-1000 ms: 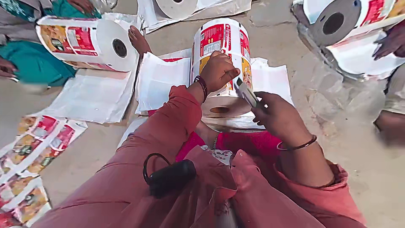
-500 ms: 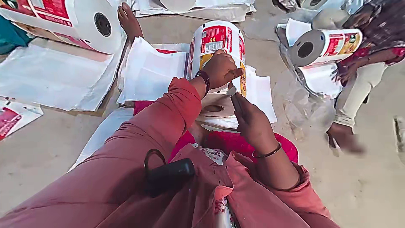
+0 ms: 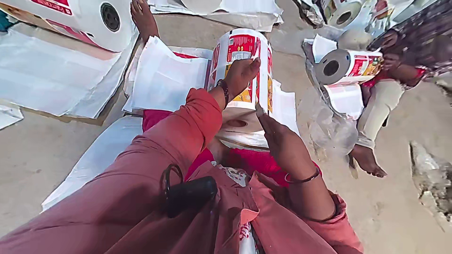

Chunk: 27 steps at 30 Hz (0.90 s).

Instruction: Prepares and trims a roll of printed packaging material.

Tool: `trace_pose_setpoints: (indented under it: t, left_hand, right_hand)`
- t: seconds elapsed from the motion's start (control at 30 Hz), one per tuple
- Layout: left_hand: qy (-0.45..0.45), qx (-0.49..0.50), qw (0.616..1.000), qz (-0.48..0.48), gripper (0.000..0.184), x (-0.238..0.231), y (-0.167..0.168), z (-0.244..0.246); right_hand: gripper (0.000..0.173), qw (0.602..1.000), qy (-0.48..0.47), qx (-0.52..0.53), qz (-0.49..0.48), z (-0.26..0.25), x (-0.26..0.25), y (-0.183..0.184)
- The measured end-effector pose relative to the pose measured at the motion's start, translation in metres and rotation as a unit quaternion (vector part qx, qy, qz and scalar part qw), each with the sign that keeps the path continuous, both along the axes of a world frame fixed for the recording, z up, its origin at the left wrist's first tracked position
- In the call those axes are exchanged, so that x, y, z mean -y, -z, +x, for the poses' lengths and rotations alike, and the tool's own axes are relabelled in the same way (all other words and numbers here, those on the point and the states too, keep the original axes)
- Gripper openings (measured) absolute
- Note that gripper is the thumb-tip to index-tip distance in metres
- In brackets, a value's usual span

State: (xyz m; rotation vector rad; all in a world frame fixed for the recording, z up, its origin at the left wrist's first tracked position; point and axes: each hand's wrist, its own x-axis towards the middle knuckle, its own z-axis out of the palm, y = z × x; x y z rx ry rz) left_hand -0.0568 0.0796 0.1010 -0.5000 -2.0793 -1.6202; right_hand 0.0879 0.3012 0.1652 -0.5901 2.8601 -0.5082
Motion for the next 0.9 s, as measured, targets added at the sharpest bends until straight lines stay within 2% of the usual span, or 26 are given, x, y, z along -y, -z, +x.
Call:
trace_pose_setpoints:
  t: [0.07, 0.1, 0.17, 0.2, 0.27, 0.37, 0.47, 0.53, 0.6, 0.7, 0.8, 0.87, 0.9]
  left_hand:
    - [-0.041, 0.061, 0.996, 0.057, 0.044, 0.006, -0.008, 0.009]
    - [-0.07, 0.07, 0.994, 0.04, 0.044, 0.012, -0.013, 0.015]
    - [-0.11, 0.066, 0.99, -0.063, 0.042, 0.024, -0.015, 0.022]
    - [-0.122, 0.099, 0.978, -0.134, 0.043, 0.029, -0.017, 0.026]
    - [-0.112, 0.198, 0.945, -0.234, 0.045, 0.038, -0.023, 0.036]
    - [-0.027, 0.276, 0.932, -0.233, 0.035, 0.047, -0.029, 0.044]
    - [0.04, 0.249, 0.96, -0.124, 0.031, 0.057, -0.013, 0.039]
    - [0.075, 0.237, 0.969, 0.011, 0.044, 0.064, -0.003, 0.035]
    - [0.093, 0.227, 0.962, 0.121, 0.056, 0.071, 0.0, 0.037]
    - [0.111, 0.211, 0.936, 0.26, 0.054, 0.076, 0.008, 0.039]
    - [0.076, 0.21, 0.871, 0.438, 0.048, 0.064, 0.022, 0.039]
    - [0.05, 0.198, 0.848, 0.489, 0.044, 0.056, 0.024, 0.041]
    - [0.053, 0.188, 0.849, 0.491, 0.044, 0.053, 0.027, 0.042]
  right_hand:
    - [0.051, 0.996, 0.039, 0.039, -0.075, -0.009, -0.012, 0.008]
    - [0.051, 0.991, 0.057, 0.052, -0.108, -0.014, -0.018, 0.01]
    - [0.051, 0.981, 0.087, 0.057, -0.163, -0.024, -0.025, 0.01]
    - [0.051, 0.976, 0.105, 0.054, -0.183, -0.028, -0.028, 0.007]
    - [0.052, 0.969, 0.132, 0.049, -0.204, -0.042, -0.027, 0.001]
    - [0.054, 0.964, 0.149, 0.058, -0.214, -0.067, -0.016, -0.005]
    - [0.055, 0.963, 0.165, 0.07, -0.201, -0.098, 0.003, -0.007]
    - [0.054, 0.965, 0.17, 0.06, -0.192, -0.124, 0.018, -0.008]
    - [0.055, 0.967, 0.169, 0.055, -0.183, -0.152, 0.036, -0.009]
    - [0.057, 0.975, 0.158, 0.025, -0.153, -0.2, 0.06, -0.011]
    - [0.056, 0.987, 0.146, -0.005, -0.069, -0.243, 0.082, -0.011]
    - [0.056, 0.989, 0.139, -0.006, -0.039, -0.261, 0.093, -0.013]
    - [0.056, 0.99, 0.136, -0.006, -0.031, -0.269, 0.097, -0.012]
